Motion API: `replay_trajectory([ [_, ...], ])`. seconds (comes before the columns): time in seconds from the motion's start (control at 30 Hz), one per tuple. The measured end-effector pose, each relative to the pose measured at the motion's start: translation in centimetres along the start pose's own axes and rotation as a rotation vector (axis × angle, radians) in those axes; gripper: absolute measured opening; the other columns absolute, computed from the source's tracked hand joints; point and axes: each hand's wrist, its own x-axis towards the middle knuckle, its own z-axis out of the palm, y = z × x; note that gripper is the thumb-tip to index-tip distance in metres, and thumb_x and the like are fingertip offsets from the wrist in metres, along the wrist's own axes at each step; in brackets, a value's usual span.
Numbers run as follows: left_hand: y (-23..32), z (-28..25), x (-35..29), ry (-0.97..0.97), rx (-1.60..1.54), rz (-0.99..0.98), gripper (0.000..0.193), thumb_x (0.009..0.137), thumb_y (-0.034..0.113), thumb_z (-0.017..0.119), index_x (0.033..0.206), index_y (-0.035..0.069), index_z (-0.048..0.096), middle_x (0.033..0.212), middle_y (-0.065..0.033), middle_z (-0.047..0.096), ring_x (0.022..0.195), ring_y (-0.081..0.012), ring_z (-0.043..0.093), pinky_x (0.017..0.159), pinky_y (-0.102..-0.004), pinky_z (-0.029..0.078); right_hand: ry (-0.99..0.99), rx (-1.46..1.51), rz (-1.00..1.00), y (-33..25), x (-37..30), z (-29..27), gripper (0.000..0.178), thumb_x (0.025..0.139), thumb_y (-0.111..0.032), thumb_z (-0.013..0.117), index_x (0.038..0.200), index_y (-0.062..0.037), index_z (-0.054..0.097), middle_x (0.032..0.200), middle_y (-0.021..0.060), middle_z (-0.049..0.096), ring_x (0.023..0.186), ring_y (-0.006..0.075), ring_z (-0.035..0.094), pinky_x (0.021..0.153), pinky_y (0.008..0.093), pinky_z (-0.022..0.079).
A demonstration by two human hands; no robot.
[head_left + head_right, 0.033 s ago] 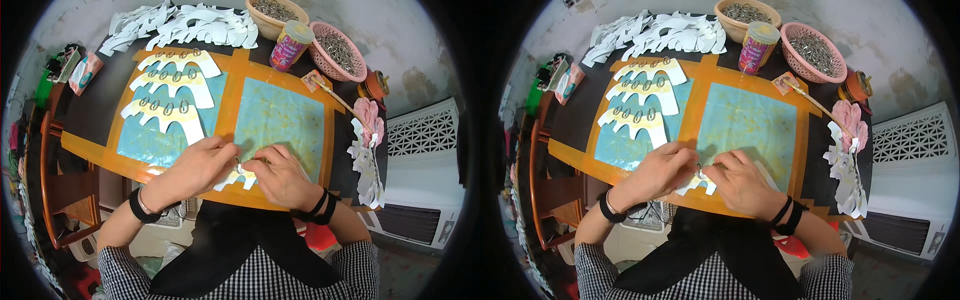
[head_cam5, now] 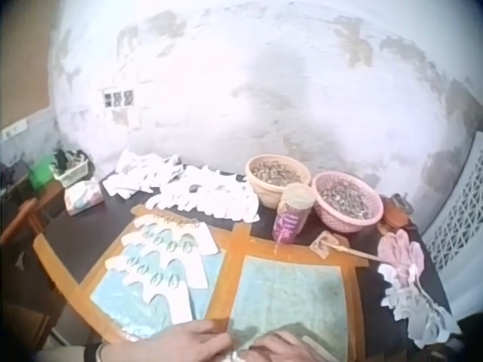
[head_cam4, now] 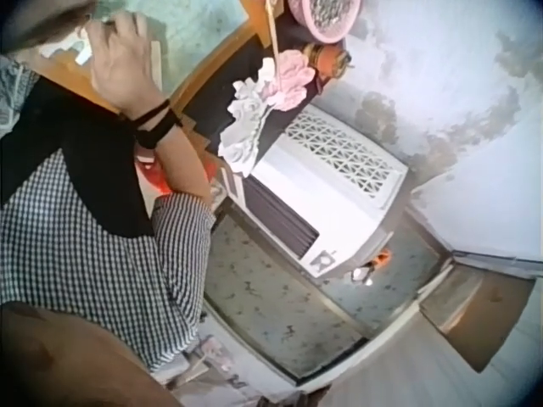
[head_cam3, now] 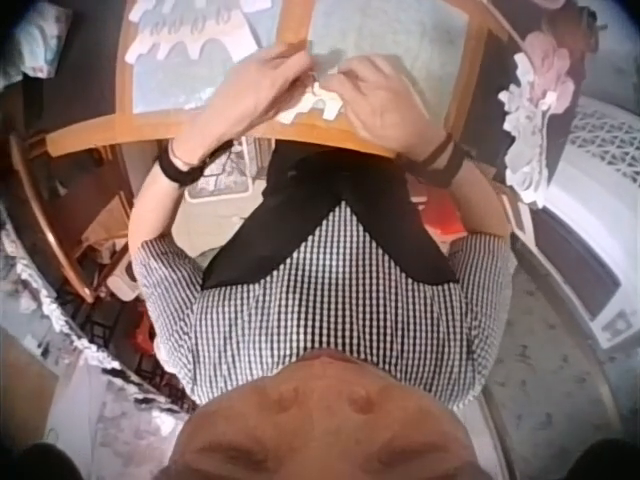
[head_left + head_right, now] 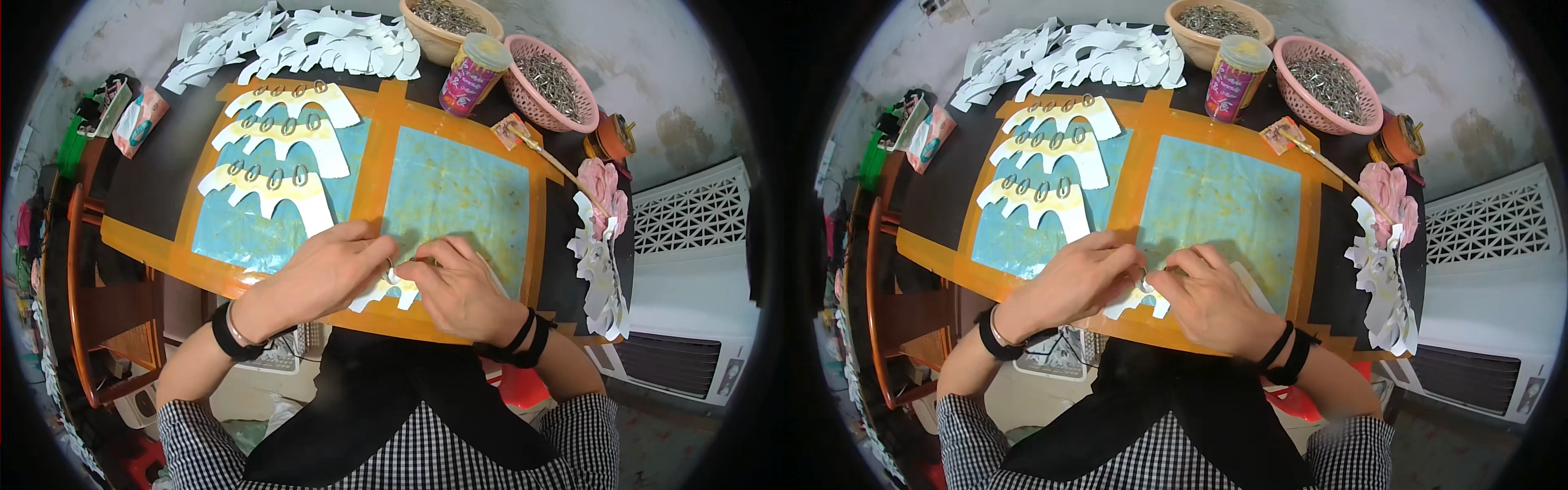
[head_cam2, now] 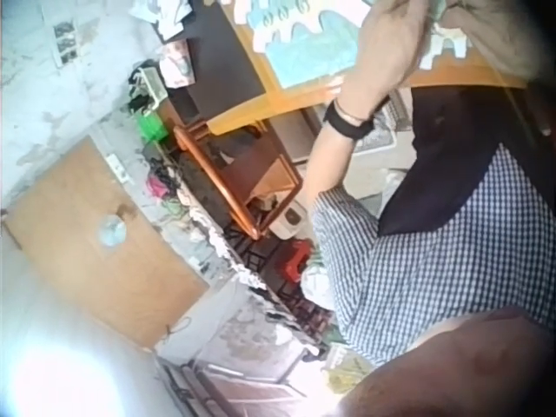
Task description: Manually inserting and pressing metal eyelet components into pre-cut white leather shoe parts.
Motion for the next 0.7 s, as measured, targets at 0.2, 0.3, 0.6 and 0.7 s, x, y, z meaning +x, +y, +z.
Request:
replay_trajectory([
  [0.2,-0.8,-1.0,3.2,-0.218,-0.014,0.069,0.022,0.093,0.008,0.072,0.108,0.005,0.056,0.081,-0.0144,0.064,0.089,-0.0374,0.068,0.072,-0.0467,0.057,-0.023,0.004,-0.002,-0.3,-0.6,0.1,0.031,0.082,0.002,0.066,0.113,-0.0021,0.068,0.100,0.0118,0.070,0.113,0.0300,0.061,0.104,0.0449,0.044],
  [0.3,-0.6,-0.8,3.3,-0.189,0.001,0.121,0.024,0.092,0.006,0.074,0.109,0.004,0.057,0.087,-0.0144,0.066,0.084,-0.0383,0.069,0.068,-0.0468,0.057,0.004,0.022,0.078,-1.1,-0.9,0.4,0.028,0.083,0.001,0.066,0.111,-0.0023,0.068,0.099,0.0097,0.070,0.112,0.0290,0.060,0.107,0.0462,0.042],
  [0.6,-1.3,0.3,-0.9,-0.006,0.301,0.387,0.026,0.078,0.010,0.074,0.101,0.008,0.060,0.099,-0.0024,0.067,0.090,-0.0204,0.066,0.069,-0.0342,0.060,-0.038,-0.084,0.124,-2.1,-1.2,1.1,0.028,0.087,-0.003,0.067,0.114,-0.0018,0.070,0.105,0.0051,0.066,0.113,0.0257,0.058,0.123,0.0540,0.033],
  [0.7,-1.6,0.2,-1.1,0.002,0.362,0.468,0.027,0.075,0.011,0.074,0.097,0.010,0.059,0.103,0.0009,0.068,0.092,-0.0166,0.064,0.068,-0.0315,0.060,-0.025,-0.121,0.106,-2.2,-1.4,1.8,0.036,0.088,-0.004,0.066,0.124,-0.0012,0.071,0.108,0.0042,0.064,0.114,0.0247,0.058,0.128,0.0566,0.029],
])
